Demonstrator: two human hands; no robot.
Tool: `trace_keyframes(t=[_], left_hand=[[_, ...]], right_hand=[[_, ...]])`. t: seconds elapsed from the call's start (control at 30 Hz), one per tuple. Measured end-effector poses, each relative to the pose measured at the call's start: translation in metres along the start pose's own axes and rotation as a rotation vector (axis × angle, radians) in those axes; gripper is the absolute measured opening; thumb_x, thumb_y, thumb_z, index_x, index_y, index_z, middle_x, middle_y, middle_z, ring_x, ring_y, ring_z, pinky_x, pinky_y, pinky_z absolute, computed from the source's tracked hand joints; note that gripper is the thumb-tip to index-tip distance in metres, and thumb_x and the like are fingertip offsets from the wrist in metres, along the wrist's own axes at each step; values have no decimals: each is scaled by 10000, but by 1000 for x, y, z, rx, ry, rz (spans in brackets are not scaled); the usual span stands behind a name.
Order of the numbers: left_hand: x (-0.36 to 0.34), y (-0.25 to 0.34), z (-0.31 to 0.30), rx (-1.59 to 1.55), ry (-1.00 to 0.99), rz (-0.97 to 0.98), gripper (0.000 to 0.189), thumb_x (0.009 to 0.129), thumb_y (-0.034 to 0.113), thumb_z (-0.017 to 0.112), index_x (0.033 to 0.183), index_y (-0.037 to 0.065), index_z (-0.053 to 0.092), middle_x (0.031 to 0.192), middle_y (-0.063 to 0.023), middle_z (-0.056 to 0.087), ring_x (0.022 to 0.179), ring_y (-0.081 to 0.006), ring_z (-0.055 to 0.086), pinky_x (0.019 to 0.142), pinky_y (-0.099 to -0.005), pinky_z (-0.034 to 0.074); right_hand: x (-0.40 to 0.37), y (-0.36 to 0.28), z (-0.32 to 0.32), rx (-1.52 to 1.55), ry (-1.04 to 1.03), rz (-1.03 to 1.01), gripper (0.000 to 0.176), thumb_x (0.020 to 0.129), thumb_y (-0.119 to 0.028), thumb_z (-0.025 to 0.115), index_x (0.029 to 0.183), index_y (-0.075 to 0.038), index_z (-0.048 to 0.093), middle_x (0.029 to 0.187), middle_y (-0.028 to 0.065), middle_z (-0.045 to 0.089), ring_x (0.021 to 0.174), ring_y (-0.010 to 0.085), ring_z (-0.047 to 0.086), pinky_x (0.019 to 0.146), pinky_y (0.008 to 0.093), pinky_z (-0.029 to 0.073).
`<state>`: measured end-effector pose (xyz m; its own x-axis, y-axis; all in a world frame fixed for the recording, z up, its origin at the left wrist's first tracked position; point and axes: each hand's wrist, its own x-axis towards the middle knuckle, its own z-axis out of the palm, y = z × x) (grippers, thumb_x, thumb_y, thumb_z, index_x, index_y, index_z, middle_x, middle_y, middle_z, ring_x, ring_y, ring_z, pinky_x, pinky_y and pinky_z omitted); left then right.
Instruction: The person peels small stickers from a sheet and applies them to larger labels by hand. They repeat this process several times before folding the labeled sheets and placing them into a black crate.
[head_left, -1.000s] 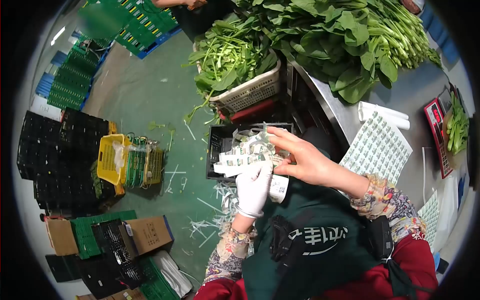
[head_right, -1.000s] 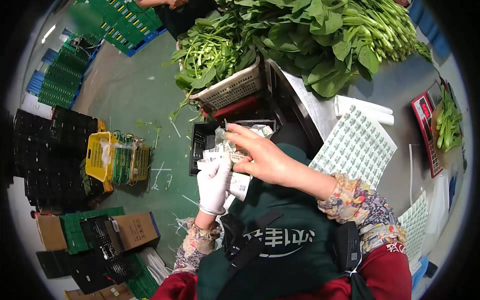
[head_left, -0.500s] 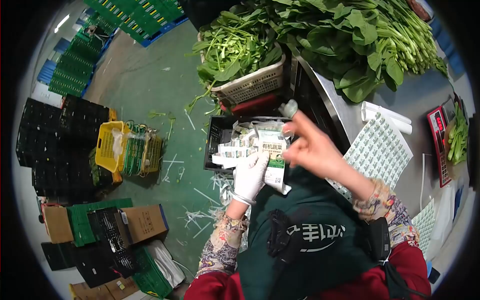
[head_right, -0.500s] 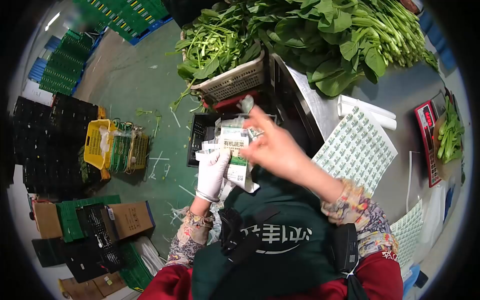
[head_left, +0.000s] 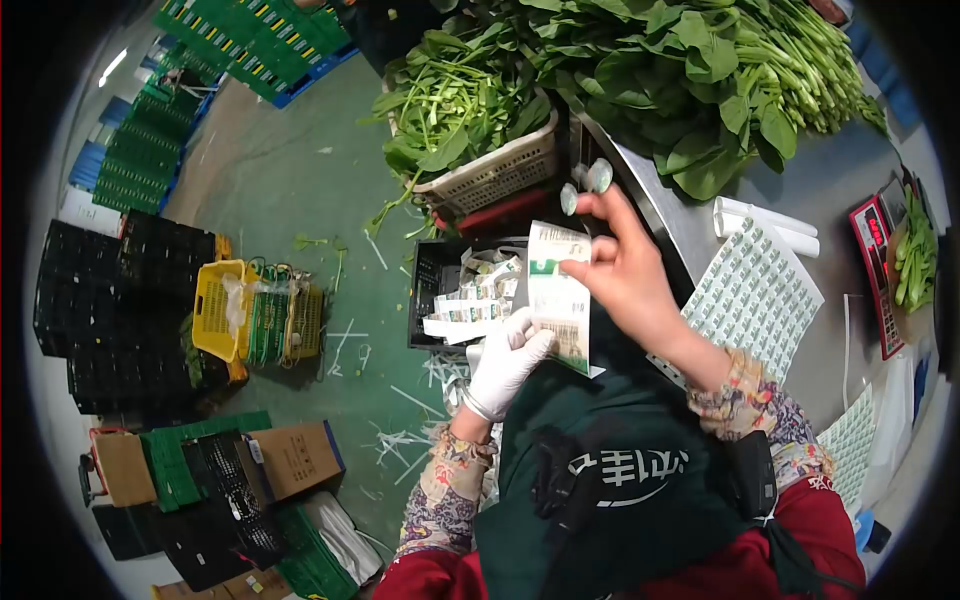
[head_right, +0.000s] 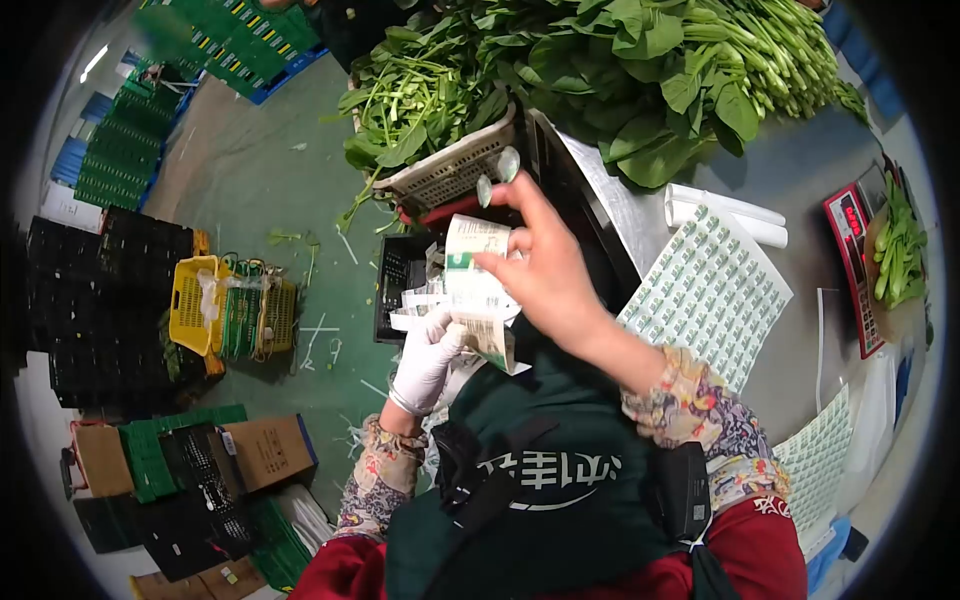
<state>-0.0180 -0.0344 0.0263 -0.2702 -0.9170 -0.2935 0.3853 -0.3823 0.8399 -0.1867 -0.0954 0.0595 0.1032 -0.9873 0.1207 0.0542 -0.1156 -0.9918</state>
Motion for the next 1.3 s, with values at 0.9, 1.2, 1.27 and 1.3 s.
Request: trace_keyframes(t=[0.9, 1.2, 1.27, 1.3], left_hand=[[4, 5, 9, 441, 250, 266, 183, 923, 128, 555, 996, -26, 622, 828, -18, 629, 688, -41, 546, 609, -190, 461], [1, -3, -10, 303, 14, 49, 268, 916, 157, 559, 1118, -19, 568, 990, -28, 626, 856, -78, 570, 723, -242, 481], [-1, -18, -9, 97, 165, -15, 263, 922, 161, 548, 1101, -29, 577, 956, -44, 639, 826, -76, 577, 715, -243, 480], [0, -21, -15, 278, 240, 62, 254, 935, 176, 528, 1064, -32, 597, 911, -51, 648, 794, -79, 584, 704, -242, 481]], right_hand=[[-22, -2, -7, -430, -350, 21, 691, 771, -72, 660, 1344, 44, 291, 695, 122, 614, 484, 169, 565, 507, 293, 474], [-4, 1, -13, 122, -54, 275, 687, 832, -64, 630, 1395, -9, 241, 675, 26, 554, 522, 71, 523, 483, 215, 434], [-3, 29, -12, -127, 30, -17, 408, 828, -131, 650, 1189, 13, 527, 753, 29, 576, 585, 69, 550, 488, 213, 442], [-10, 25, -10, -106, -2, 102, 327, 825, -144, 652, 1096, 23, 578, 751, 27, 591, 575, 67, 547, 483, 212, 444]])
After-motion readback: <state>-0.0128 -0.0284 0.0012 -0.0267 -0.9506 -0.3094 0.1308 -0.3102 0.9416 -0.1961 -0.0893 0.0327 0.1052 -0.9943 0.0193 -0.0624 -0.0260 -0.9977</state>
